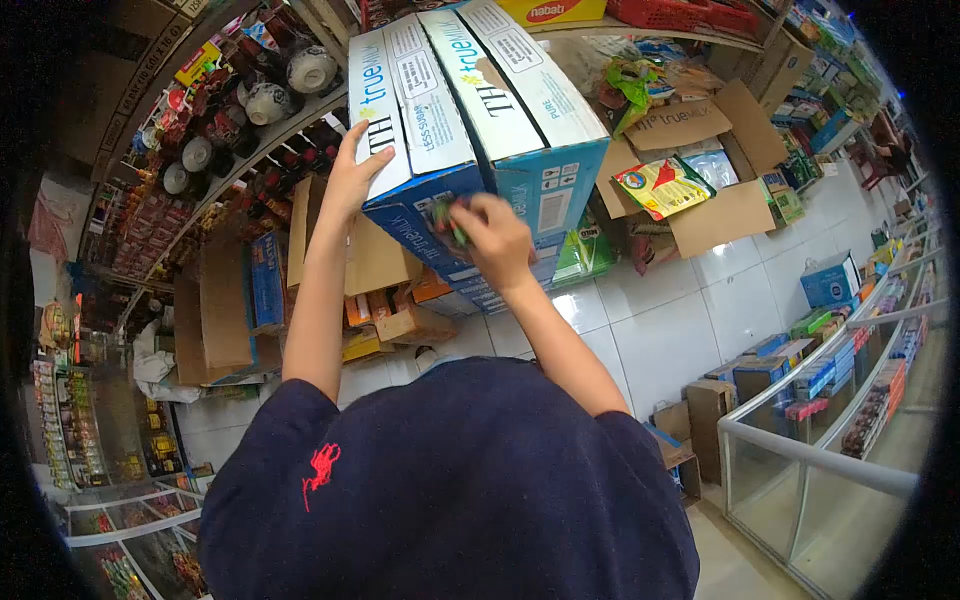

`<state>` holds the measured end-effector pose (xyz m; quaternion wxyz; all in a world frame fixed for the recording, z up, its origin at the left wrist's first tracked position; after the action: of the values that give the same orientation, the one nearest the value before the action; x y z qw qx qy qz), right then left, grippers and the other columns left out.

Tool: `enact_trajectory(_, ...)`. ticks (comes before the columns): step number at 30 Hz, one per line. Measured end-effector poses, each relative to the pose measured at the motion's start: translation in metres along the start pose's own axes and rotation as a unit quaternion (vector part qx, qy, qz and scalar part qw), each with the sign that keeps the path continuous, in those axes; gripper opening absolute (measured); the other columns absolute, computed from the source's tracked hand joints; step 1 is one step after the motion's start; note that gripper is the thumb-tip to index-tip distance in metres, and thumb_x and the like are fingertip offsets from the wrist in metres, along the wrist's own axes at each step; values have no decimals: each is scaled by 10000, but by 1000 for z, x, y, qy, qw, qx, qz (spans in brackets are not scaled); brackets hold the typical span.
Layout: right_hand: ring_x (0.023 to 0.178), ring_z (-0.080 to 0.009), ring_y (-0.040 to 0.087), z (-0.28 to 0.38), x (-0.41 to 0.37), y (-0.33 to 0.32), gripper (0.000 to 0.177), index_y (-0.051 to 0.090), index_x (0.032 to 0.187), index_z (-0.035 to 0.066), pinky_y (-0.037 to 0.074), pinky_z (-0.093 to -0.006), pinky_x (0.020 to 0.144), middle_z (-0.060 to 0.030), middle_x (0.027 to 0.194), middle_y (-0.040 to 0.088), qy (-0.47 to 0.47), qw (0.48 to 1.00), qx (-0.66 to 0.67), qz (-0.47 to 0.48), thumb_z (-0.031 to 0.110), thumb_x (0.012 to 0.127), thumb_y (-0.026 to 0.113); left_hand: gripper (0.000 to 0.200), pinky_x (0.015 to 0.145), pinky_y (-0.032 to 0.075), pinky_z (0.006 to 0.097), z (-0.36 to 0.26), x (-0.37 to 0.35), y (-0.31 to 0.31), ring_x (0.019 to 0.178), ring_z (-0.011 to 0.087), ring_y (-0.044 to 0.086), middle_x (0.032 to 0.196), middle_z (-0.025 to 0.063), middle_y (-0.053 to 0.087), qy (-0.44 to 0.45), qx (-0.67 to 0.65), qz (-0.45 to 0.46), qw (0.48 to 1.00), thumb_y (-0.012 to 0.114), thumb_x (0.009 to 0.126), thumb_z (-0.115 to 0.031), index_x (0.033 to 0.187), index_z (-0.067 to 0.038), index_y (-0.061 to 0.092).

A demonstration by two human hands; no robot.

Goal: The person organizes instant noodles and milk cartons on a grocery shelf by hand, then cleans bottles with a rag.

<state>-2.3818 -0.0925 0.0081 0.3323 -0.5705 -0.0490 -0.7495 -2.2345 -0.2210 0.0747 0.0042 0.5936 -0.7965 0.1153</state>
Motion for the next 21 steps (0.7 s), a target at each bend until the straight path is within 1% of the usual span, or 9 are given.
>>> enact_trajectory(2,704,-219,554,9,38,-11,357,635,886,134,453,-293,551,-52,790,543,-4,998,-2,-63,-10,563,587,666,836,408,279,18,10,-8,992,198,507,1126,174,492,24,51,4,998,644,738,-127,1268,32,273)
enact_trajectory(3,716,-215,549,16,53,-17,407,636,912,133,449,-295,552,-49,794,541,-2,998,-15,-63,-29,544,571,676,843,403,279,-4,-2,-2,992,201,506,1129,176,490,-1,49,1,999,654,730,-142,1263,36,279)
enact_trajectory(5,721,-207,540,15,60,-12,439,634,936,137,443,-295,552,-43,801,528,8,997,-24,-69,-34,536,572,670,844,402,281,4,4,-4,990,201,507,1130,175,491,22,64,0,998,654,730,-148,1258,39,285)
enact_trajectory(7,716,-202,532,10,45,-8,469,631,958,139,439,-289,555,-40,802,513,-34,994,-44,-93,-42,531,567,668,844,402,282,10,8,-3,1000,201,504,1143,181,482,26,33,11,999,649,733,-152,1259,42,286)
enact_trajectory(11,697,-206,530,-2,10,2,394,633,914,139,438,-289,545,-41,808,507,-12,996,-37,-75,-30,563,570,664,882,377,299,12,7,-7,1059,232,476,1193,209,446,50,76,-3,996,640,733,-164,1259,49,294)
enact_trajectory(13,693,-204,534,-6,-16,7,341,633,884,138,444,-291,537,-45,797,513,-8,997,-56,-44,-4,578,586,658,896,366,303,4,3,-4,1070,244,468,1199,216,441,53,87,-10,995,639,733,-168,1254,51,302)
enact_trajectory(16,701,-201,545,-29,-71,24,249,626,815,136,452,-304,522,-40,754,520,30,995,-61,73,50,583,613,656,899,365,306,12,8,-6,1076,250,466,1201,220,438,54,91,-10,994,638,735,-181,1254,44,305)
enact_trajectory(20,716,-238,550,-29,-99,29,219,617,778,120,439,-330,564,-45,788,531,82,980,-52,172,46,572,612,657,904,361,309,14,8,-6,1080,256,463,1197,223,439,62,71,-7,996,637,737,-193,1256,37,306)
enact_trajectory(21,716,-238,550,-27,-99,28,219,617,778,120,439,-330,564,-45,788,531,86,980,-52,172,46,572,612,657,904,361,309,13,7,-5,1080,256,463,1197,223,439,60,72,-4,996,637,737,-193,1256,37,306)
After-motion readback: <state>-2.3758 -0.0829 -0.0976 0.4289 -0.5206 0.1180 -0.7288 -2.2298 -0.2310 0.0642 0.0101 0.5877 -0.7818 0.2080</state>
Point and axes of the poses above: each hand's wrist, its own x-axis towards the middle knuckle, its own y-axis out of the palm, z = x × y, the point moved 3 cm from there along x, towards the middle knuckle
